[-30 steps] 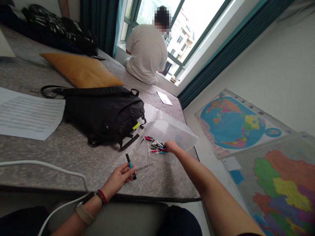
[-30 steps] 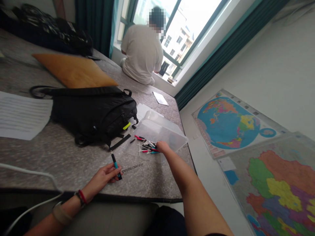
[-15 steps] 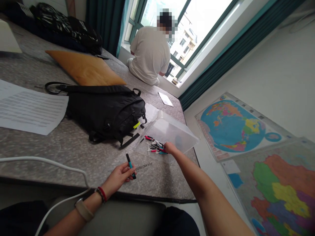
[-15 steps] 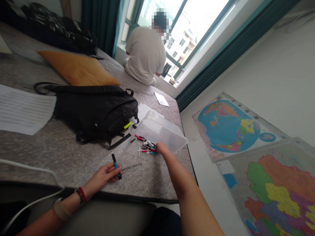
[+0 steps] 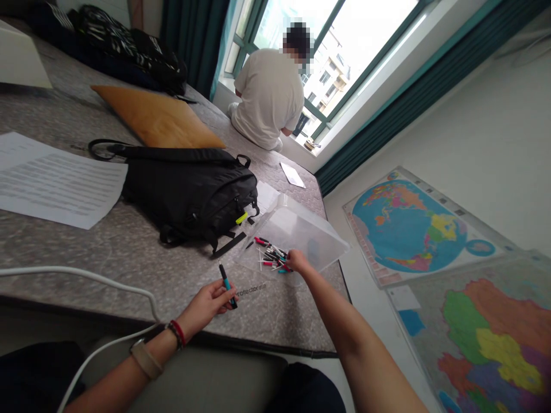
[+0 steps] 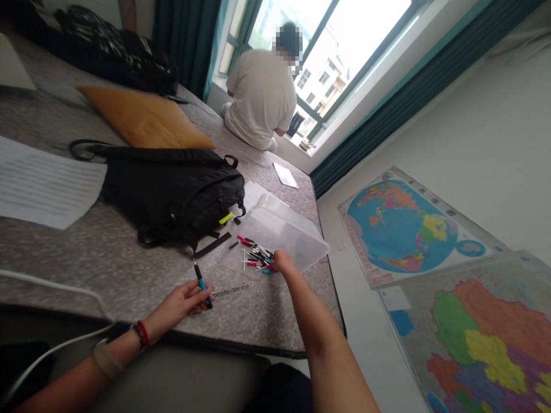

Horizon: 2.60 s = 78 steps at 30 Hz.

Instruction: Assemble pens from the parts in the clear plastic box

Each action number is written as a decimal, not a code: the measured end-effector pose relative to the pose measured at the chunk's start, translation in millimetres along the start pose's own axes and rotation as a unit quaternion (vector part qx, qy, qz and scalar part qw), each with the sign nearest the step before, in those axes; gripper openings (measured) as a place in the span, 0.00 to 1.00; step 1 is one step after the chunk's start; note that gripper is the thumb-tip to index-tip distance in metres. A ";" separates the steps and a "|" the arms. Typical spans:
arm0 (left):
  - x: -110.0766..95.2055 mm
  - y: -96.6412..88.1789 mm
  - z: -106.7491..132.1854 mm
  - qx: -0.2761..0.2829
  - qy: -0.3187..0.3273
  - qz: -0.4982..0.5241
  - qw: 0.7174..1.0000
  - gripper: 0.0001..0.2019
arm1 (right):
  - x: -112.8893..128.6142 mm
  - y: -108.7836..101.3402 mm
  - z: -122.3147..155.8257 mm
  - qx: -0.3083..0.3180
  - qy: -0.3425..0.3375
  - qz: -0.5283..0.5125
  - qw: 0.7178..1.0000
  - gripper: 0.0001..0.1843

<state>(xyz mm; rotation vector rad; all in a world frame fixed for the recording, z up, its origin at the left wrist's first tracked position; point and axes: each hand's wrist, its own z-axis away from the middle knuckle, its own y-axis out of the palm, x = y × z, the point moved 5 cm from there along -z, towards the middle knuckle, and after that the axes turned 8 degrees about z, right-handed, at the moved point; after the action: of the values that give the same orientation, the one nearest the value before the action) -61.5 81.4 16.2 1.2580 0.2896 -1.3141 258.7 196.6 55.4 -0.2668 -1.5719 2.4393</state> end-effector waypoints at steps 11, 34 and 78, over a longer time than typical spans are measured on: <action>4.1 7.1 2.1 -0.009 -0.039 0.151 0.988 0.23 | 56.4 41.1 119.1 0.009 -0.098 -0.708 0.699 0.14; -1.3 16.4 26.1 -0.012 -0.048 0.393 0.918 0.03 | 141.3 71.7 198.5 -0.174 -0.072 -0.754 0.629 0.13; -5.5 19.2 26.0 -0.006 0.050 0.090 0.995 0.23 | 130.0 105.5 192.4 -0.080 -0.074 -0.657 0.746 0.30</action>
<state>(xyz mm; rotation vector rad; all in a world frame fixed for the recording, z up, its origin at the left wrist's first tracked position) -59.6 59.0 40.2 1.3099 0.2481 -1.0964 72.1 24.1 34.0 0.7859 -1.2458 1.1887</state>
